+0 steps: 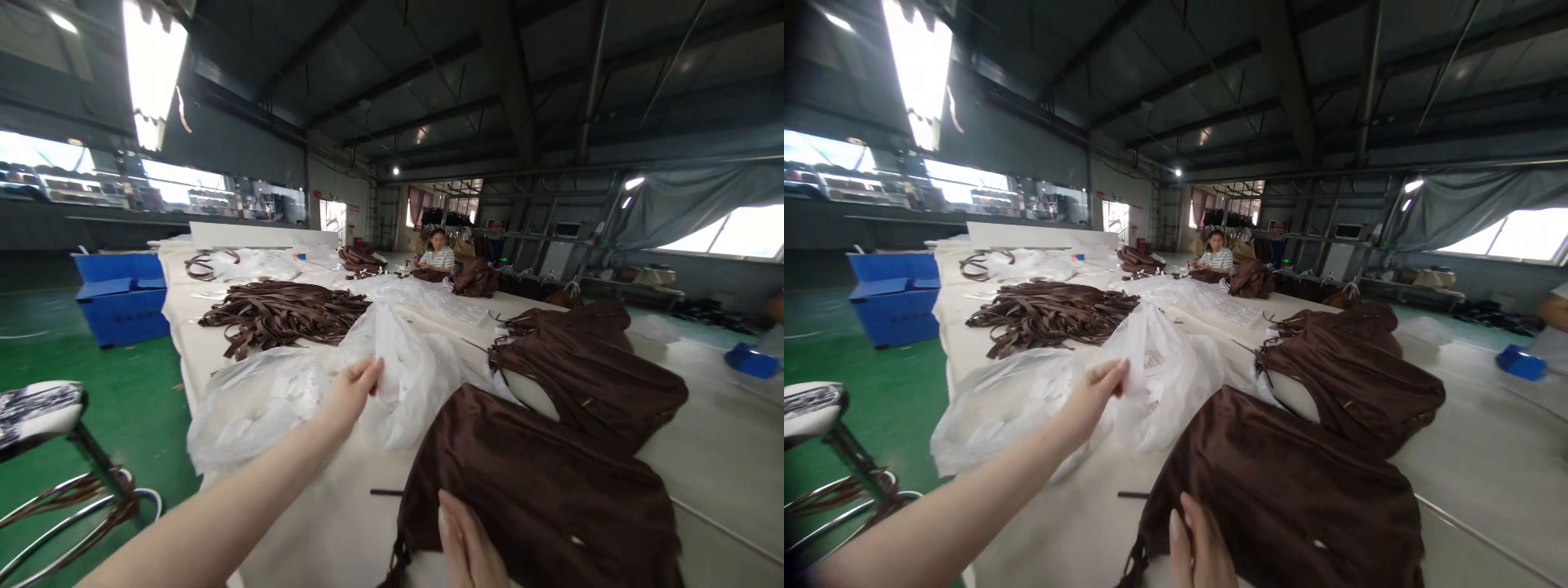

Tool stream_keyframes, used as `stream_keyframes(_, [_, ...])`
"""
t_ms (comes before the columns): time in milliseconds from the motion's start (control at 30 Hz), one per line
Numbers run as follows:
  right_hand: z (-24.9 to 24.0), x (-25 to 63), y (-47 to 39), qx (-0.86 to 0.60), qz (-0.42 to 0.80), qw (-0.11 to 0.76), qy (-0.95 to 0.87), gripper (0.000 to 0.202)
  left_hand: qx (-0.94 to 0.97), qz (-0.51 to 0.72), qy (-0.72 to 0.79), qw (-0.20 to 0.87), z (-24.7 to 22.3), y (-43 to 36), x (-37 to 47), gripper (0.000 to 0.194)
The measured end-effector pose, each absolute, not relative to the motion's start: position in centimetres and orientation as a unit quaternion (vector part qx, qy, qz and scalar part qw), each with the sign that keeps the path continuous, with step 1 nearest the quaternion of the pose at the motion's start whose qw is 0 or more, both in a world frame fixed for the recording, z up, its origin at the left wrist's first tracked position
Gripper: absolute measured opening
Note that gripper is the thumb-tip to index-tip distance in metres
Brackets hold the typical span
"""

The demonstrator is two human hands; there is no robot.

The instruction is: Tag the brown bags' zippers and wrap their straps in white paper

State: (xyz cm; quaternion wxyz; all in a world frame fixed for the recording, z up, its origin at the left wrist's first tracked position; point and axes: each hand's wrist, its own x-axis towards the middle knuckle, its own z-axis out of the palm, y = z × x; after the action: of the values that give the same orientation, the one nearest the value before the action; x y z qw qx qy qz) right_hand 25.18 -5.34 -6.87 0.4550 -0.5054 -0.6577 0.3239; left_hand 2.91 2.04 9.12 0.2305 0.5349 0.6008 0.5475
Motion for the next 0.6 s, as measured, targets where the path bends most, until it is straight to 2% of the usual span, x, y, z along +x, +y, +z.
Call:
stream_keyframes(67, [-4.3,24.1,-6.9,-0.434,0.473,0.479,-0.599,0.062,0.602,0.502,0.527,0.330,7.1,-3.6,4.8,0.051])
stream_keyframes(167, [-1.3,22.8,-9.0,-0.317,0.602,0.428,-0.595,0.070,0.633,0.456,0.488,0.391,3.5,-9.8,6.9,0.050])
stream_keyframes(267, [0.0,22.3,-10.6,-0.362,0.590,0.309,-0.652,0.046,0.609,0.492,0.497,0.374,1.3,-12.4,7.6,0.044])
stream_keyframes(333, [0.0,22.0,-11.5,-0.402,0.555,0.251,-0.684,0.038,0.569,0.526,0.505,0.380,0.8,-12.7,7.5,0.038])
stream_keyframes(467, [-0.6,21.3,-12.8,-0.381,0.519,0.207,-0.737,0.035,0.460,0.587,0.554,0.370,1.1,-12.3,6.6,0.043])
stream_keyframes(600, [-1.7,21.5,-11.6,-0.439,0.601,0.201,-0.637,0.038,0.475,0.561,0.579,0.352,2.1,-12.2,4.8,0.051])
